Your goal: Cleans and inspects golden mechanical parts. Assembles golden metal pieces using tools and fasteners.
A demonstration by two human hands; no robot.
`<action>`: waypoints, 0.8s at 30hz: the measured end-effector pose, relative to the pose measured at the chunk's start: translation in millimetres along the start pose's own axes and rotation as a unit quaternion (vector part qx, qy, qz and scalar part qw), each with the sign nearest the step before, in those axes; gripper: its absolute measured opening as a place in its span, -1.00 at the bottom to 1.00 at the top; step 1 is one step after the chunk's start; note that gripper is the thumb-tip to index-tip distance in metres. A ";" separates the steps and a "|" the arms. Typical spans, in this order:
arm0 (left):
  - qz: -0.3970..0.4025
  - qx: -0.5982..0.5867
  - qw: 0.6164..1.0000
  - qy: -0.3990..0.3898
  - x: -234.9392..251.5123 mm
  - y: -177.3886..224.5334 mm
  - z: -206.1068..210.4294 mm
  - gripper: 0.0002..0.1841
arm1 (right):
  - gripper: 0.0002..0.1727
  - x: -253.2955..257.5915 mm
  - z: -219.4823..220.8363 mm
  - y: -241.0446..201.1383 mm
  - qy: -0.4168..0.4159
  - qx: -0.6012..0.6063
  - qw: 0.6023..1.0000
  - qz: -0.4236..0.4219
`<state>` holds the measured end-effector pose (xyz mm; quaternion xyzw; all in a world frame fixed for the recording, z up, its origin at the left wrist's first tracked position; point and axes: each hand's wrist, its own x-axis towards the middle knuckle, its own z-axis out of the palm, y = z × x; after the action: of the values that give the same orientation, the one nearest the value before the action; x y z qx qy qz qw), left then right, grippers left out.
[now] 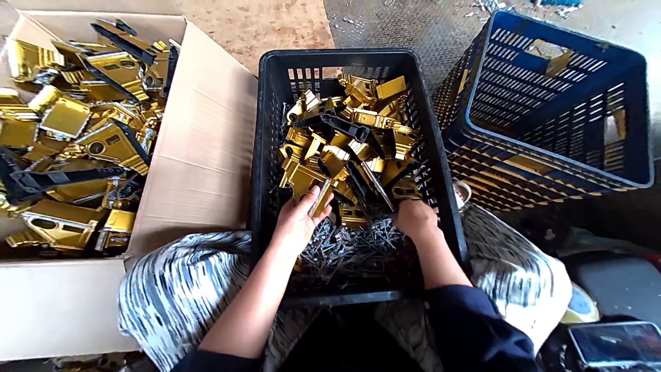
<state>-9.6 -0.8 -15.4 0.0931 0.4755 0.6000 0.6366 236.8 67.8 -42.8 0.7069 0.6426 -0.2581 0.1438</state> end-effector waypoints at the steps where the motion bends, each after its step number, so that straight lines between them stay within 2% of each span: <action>1: 0.009 -0.014 1.000 -0.016 -0.1 -1.6 -0.9 -0.67 | -0.54 8.7 5.8 3.7 -0.047 -0.020 0.999 0.013; 2: 0.017 -0.026 0.999 -0.031 -0.8 -3.0 -0.8 -0.68 | -0.55 13.4 8.4 6.3 -0.070 -0.022 0.997 0.007; 4: 0.031 -0.039 0.997 -0.050 -2.0 -4.0 0.7 -0.68 | -0.57 9.9 2.2 7.3 -0.049 -0.005 0.999 -0.016; 7: 0.059 0.003 0.998 -0.009 -1.2 -4.9 2.7 -0.62 | -0.58 -20.9 -15.1 -1.2 0.056 0.038 0.997 -0.026; 9: 0.082 0.060 0.995 0.022 1.4 -7.8 -1.2 -0.57 | -0.62 -50.8 -14.0 -6.2 0.129 0.084 0.984 -0.088; 10: 0.095 0.076 0.992 0.024 3.9 -8.6 -2.3 -0.55 | -0.64 -65.2 -8.7 -7.6 0.193 0.119 0.961 -0.159; 12: 0.109 0.099 0.989 0.015 5.3 -9.4 -1.2 -0.48 | -0.59 -79.7 11.3 -11.9 0.352 0.199 0.853 -0.329; 13: 0.113 0.108 0.988 0.011 4.2 -9.9 0.3 -0.47 | -0.52 -81.5 21.3 -15.7 0.395 0.228 0.803 -0.383; 14: 0.117 0.115 0.986 0.006 2.5 -9.8 1.9 -0.48 | -0.50 -81.2 29.4 -18.7 0.409 0.229 0.786 -0.403; 15: 0.117 0.120 0.986 0.000 1.1 -9.7 2.7 -0.48 | -0.51 -80.6 33.8 -20.3 0.392 0.195 0.810 -0.391; 17: 0.112 0.131 0.985 0.002 1.2 -11.0 1.6 -0.44 | -0.57 -83.8 26.3 -27.7 0.232 0.107 0.920 -0.298; 18: 0.110 0.133 0.985 0.006 2.8 -12.8 0.0 -0.43 | -0.58 -83.5 24.7 -30.1 0.216 0.101 0.929 -0.283; 19: 0.112 0.134 0.985 0.008 4.6 -14.1 -0.5 -0.43 | -0.58 -82.3 27.3 -29.7 0.272 0.123 0.904 -0.308; 21: 0.114 0.137 0.984 0.008 3.7 -15.9 -0.1 -0.43 | -0.54 -82.4 32.7 -30.5 0.394 0.191 0.820 -0.368; 22: 0.113 0.141 0.984 0.004 1.7 -16.1 -0.2 -0.43 | -0.52 -83.6 34.9 -31.1 0.407 0.194 0.811 -0.372; 23: 0.112 0.146 0.983 -0.002 0.4 -15.1 0.3 -0.43 | -0.54 -84.3 36.3 -31.3 0.374 0.174 0.839 -0.354; 24: 0.106 0.151 0.983 -0.003 -0.3 -14.0 0.6 -0.43 | -0.58 -85.4 34.6 -32.4 0.287 0.144 0.897 -0.305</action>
<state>0.3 -4.4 -24.6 0.2394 0.5460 0.5852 0.5496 195.2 -17.7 -20.3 0.5326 0.7959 -0.1653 -0.2358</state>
